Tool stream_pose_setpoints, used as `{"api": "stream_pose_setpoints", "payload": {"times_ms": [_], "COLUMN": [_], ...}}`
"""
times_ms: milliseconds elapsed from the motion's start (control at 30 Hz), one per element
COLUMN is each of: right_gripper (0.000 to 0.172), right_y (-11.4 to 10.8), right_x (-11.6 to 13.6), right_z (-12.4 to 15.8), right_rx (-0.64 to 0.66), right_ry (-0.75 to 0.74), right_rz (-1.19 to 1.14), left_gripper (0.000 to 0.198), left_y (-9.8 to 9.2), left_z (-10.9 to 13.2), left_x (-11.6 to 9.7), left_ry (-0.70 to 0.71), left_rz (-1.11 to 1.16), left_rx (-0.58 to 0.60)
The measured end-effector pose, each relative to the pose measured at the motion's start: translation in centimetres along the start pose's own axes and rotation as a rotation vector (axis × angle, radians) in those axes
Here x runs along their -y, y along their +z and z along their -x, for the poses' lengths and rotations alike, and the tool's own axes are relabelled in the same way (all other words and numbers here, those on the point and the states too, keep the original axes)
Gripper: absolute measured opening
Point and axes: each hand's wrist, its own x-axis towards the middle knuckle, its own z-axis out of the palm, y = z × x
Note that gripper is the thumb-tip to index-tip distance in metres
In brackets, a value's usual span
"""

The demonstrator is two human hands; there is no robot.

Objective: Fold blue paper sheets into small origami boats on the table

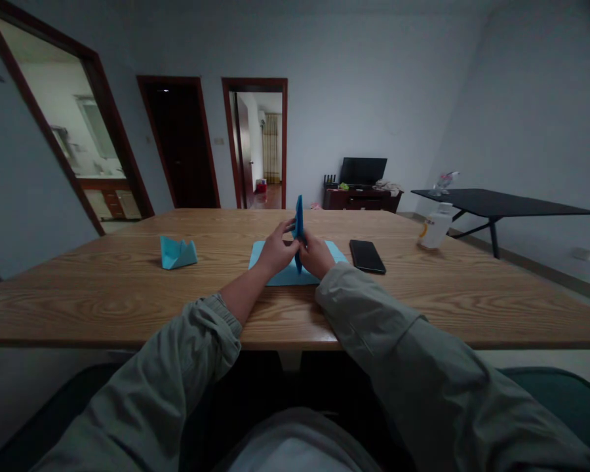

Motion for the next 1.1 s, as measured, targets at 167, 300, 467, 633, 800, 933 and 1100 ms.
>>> {"api": "stream_pose_setpoints", "payload": {"times_ms": [167,300,467,633,800,933,1100], "right_gripper": [0.047,0.052,0.054,0.05,0.042,0.041,0.046], "right_y": [-0.2,-0.4,-0.4,-0.4,-0.5,-0.5,-0.7], "right_x": [0.9,1.4,0.9,0.6,0.3,-0.6,-2.4], "right_z": [-0.1,-0.1,-0.2,-0.4,-0.5,-0.5,-0.6], "right_rx": [0.007,0.007,-0.023,-0.023,-0.05,-0.09,-0.107], "right_ry": [0.071,0.104,0.156,0.249,0.281,0.228,0.206], "right_rz": [0.09,0.13,0.134,0.12,0.088,-0.01,-0.194], "left_gripper": [0.051,0.046,0.039,0.04,0.046,0.044,0.04], "left_y": [-0.3,-0.7,-1.0,-0.9,-0.9,-1.5,-2.9], "left_z": [0.0,-0.2,-0.3,-0.2,0.0,-0.3,-1.0], "left_x": [-0.6,-0.3,0.2,-0.4,-0.4,0.2,1.3], "left_ry": [-0.043,-0.065,-0.02,0.055,0.082,0.085,0.074], "left_rz": [-0.16,-0.259,-0.249,-0.222,-0.305,-0.316,-0.296], "left_rx": [-0.055,-0.112,-0.144,-0.152,-0.128,-0.111,-0.102]}}
